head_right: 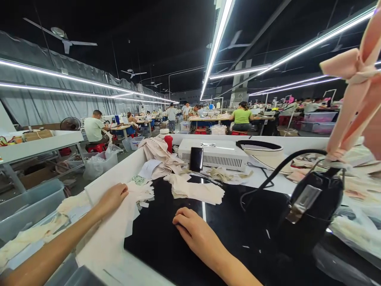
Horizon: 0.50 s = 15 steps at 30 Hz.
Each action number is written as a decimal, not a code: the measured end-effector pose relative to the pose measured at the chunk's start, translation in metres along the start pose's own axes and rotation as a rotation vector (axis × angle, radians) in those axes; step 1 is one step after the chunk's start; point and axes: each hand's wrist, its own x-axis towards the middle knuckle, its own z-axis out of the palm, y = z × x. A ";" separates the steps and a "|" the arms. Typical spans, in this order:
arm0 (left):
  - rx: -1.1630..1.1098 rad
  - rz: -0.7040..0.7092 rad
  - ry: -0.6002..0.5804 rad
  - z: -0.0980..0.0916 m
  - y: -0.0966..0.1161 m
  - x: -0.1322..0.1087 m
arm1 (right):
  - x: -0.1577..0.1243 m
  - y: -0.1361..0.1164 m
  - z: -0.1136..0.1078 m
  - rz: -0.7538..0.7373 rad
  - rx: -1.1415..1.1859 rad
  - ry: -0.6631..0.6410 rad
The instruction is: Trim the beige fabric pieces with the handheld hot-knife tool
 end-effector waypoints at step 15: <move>-0.070 0.095 0.164 -0.010 0.011 0.001 | -0.004 -0.015 0.005 0.061 0.150 -0.063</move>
